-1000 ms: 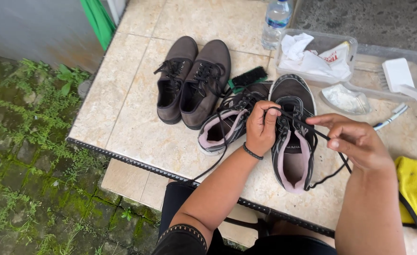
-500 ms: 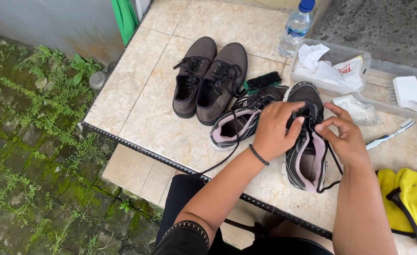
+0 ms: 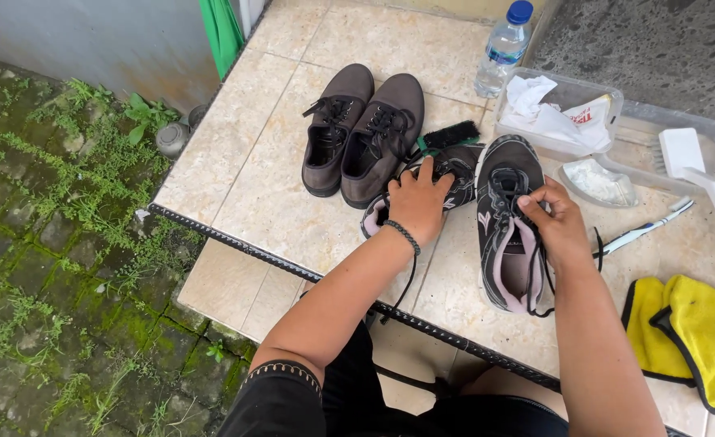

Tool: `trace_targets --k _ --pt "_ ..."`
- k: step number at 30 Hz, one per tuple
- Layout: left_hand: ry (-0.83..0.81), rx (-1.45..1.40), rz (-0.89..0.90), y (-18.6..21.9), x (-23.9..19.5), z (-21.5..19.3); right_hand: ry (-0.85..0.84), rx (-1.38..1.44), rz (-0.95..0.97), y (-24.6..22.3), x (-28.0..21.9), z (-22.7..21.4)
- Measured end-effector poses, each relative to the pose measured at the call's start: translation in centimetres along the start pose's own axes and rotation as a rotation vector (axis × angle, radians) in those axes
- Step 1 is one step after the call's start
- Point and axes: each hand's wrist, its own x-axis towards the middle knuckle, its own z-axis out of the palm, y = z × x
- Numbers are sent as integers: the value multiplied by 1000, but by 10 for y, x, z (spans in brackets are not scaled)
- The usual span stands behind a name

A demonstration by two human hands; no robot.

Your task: Threading laces through the eyelets of a black sneaker.

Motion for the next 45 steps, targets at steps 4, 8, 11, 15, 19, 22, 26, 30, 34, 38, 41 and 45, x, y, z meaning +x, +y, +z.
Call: trace_targets --k 4,8,11,15,19,22,26,30,34,38,41,45 --pt "16 -3 -14 -3 -3 -1 14 -85 -17 0 5 7" --pt "18 -9 -21 -5 -1 1 -10 -170 -1 -4 7 0" --pt "2 -12 -15 -2 -6 -8 -48 -232 -28 -19 8 -20" --pt "109 -234 182 1 -12 -27 -87 -315 -44 -60 14 -35" --pt "312 -474 388 33 -5 -16 -202 -299 -107 -112 3 -18" --pt "465 -584 501 52 2 -11 -327 -132 -223 -130 -1 -11" --pt "599 -695 550 56 11 -5 -318 4 -320 -162 -16 -13" --pt "490 -1071 559 56 16 2 -302 53 -383 -181 -27 -16" --pt "480 -1060 589 55 22 19 -369 206 -475 -181 -32 -34" --pt "402 -1193 499 66 1 2 -216 234 -509 -183 -36 -43" --pt "246 -1411 565 78 -29 -30 -129 142 -506 -173 -25 -32" --pt "-3 -1581 689 93 -41 -34 -9 271 -390 -138 -9 -16"
